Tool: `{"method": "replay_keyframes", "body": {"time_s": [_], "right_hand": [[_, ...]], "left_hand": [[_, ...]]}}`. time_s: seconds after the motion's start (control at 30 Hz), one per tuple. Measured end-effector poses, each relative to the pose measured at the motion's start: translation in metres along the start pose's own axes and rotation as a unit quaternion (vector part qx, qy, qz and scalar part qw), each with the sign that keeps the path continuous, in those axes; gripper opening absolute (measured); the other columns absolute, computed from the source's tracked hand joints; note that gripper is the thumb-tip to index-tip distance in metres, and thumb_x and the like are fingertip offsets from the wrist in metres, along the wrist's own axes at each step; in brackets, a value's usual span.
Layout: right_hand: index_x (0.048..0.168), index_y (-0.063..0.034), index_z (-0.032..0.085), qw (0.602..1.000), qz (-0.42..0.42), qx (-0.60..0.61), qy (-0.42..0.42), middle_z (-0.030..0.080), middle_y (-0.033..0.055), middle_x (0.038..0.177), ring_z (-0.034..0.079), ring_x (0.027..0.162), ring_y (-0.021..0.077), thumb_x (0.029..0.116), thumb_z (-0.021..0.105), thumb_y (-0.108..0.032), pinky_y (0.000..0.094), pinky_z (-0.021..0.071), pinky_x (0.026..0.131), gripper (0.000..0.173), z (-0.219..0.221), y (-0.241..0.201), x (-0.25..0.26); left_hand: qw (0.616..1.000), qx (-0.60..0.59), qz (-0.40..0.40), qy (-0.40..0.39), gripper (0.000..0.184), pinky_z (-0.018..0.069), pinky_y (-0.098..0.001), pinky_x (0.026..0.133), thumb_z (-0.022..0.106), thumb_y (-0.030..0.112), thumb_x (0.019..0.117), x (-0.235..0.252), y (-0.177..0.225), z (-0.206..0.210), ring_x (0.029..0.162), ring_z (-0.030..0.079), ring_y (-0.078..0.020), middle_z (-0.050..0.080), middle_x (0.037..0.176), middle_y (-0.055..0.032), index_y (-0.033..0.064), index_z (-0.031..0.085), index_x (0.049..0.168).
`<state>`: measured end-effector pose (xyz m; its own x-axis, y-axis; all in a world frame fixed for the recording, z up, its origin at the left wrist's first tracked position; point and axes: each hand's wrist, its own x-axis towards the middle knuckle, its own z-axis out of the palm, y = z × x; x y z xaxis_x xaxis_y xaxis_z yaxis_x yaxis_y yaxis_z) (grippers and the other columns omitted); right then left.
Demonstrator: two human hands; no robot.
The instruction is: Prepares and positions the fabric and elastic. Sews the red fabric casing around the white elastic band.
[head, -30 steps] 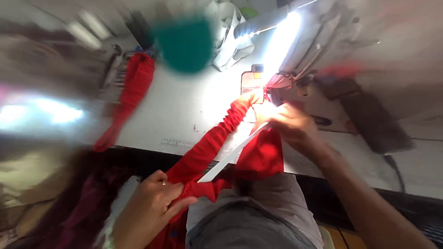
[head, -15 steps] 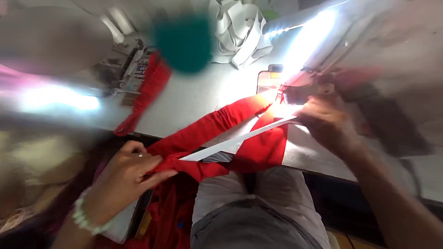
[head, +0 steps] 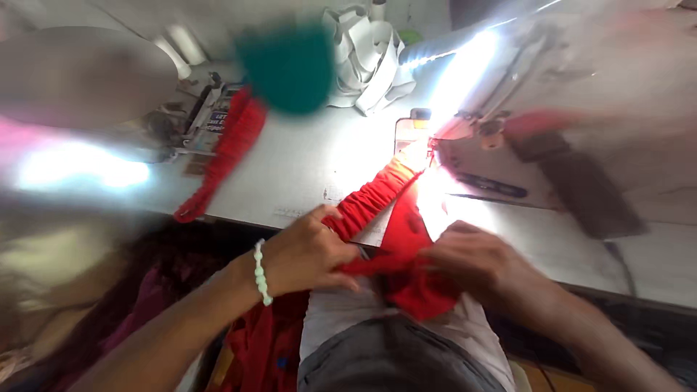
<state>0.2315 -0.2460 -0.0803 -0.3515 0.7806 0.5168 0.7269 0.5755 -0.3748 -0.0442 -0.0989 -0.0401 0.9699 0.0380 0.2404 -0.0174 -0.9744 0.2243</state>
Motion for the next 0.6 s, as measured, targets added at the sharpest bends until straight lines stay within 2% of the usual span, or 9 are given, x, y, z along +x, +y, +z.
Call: {"method": "replay_keyframes", "body": {"time_s": [0.07,0.13,0.23,0.33,0.4,0.47,0.53,0.6], "right_hand": [[0.091,-0.0080,0.076,0.997,0.046,-0.060,0.033,0.072,0.0052,0.076,0.068,0.071,0.0154,0.1028,0.053,-0.019,0.0365,0.0515,0.083,0.028,-0.023,0.025,-0.021],[0.092,-0.0066,0.076,0.993,0.054,-0.099,0.044,0.070,0.0067,0.073,0.066,0.068,0.0169,0.1015,0.052,-0.016,0.0387,0.0506,0.086,0.028,-0.040,0.035,-0.028],[0.094,-0.0046,0.076,0.989,0.042,-0.132,0.053,0.069,0.0081,0.071,0.063,0.064,0.0185,0.1023,0.050,-0.012,0.0396,0.0484,0.084,0.029,-0.044,0.031,-0.014],[0.088,-0.0036,0.074,0.985,0.036,-0.164,0.046,0.066,0.0079,0.066,0.062,0.058,0.0196,0.0981,0.052,-0.007,0.0399,0.0500,0.076,0.025,-0.036,0.033,-0.007],[0.087,-0.0041,0.071,0.984,0.031,-0.170,0.034,0.063,0.0068,0.064,0.061,0.057,0.0189,0.0999,0.052,-0.009,0.0392,0.0501,0.078,0.024,-0.038,0.033,-0.013],[0.086,-0.0032,0.072,0.986,0.041,-0.156,0.036,0.064,0.0083,0.065,0.062,0.059,0.0206,0.1027,0.055,-0.018,0.0419,0.0501,0.082,0.029,-0.042,0.036,-0.022],[0.082,-0.0042,0.071,0.993,0.033,-0.104,0.044,0.064,0.0077,0.065,0.062,0.062,0.0212,0.1013,0.056,-0.020,0.0436,0.0497,0.085,0.029,-0.034,0.022,-0.021],[0.085,-0.0103,0.068,0.999,-0.002,-0.024,0.025,0.066,0.0035,0.076,0.063,0.079,0.0197,0.1033,0.054,-0.020,0.0379,0.0473,0.088,0.025,-0.003,-0.017,-0.013]], "left_hand": [[0.999,0.014,-0.038,0.006,0.043,0.0478,-0.0429,0.099,0.061,0.043,0.0981,-0.013,-0.027,-0.008,0.055,0.061,-0.0141,0.060,0.056,-0.0024,0.0078,0.070,0.076],[0.998,0.023,-0.057,0.012,0.042,0.0438,-0.0432,0.102,0.059,0.043,0.0993,-0.021,-0.045,-0.024,0.056,0.059,-0.0094,0.060,0.057,0.0010,0.0108,0.071,0.074],[0.995,0.032,-0.088,0.024,0.037,0.0388,-0.0471,0.108,0.060,0.038,0.0973,-0.030,-0.054,-0.041,0.062,0.063,-0.0065,0.066,0.064,0.0030,0.0118,0.074,0.076],[0.991,0.048,-0.123,0.021,0.036,0.0365,-0.0491,0.112,0.060,0.039,0.0972,-0.050,-0.053,-0.048,0.068,0.066,-0.0060,0.068,0.068,0.0048,0.0133,0.077,0.079],[0.990,0.053,-0.131,0.010,0.039,0.0336,-0.0487,0.115,0.056,0.041,0.0991,-0.070,-0.051,-0.048,0.075,0.068,-0.0057,0.071,0.073,0.0054,0.0141,0.078,0.081],[0.988,0.044,-0.149,0.010,0.040,0.0298,-0.0507,0.116,0.055,0.039,0.1004,-0.090,-0.050,-0.049,0.079,0.069,-0.0089,0.072,0.077,0.0026,0.0115,0.079,0.084],[0.986,0.025,-0.166,-0.015,0.033,0.0325,-0.0538,0.113,0.058,0.034,0.0989,-0.090,-0.044,-0.046,0.082,0.070,-0.0117,0.074,0.080,0.0005,0.0109,0.079,0.088],[0.976,-0.041,-0.189,-0.099,0.018,0.0356,-0.0666,0.108,0.063,0.012,0.0944,-0.069,-0.029,-0.034,0.092,0.075,-0.0226,0.078,0.093,-0.0059,0.0091,0.080,0.099]]}}
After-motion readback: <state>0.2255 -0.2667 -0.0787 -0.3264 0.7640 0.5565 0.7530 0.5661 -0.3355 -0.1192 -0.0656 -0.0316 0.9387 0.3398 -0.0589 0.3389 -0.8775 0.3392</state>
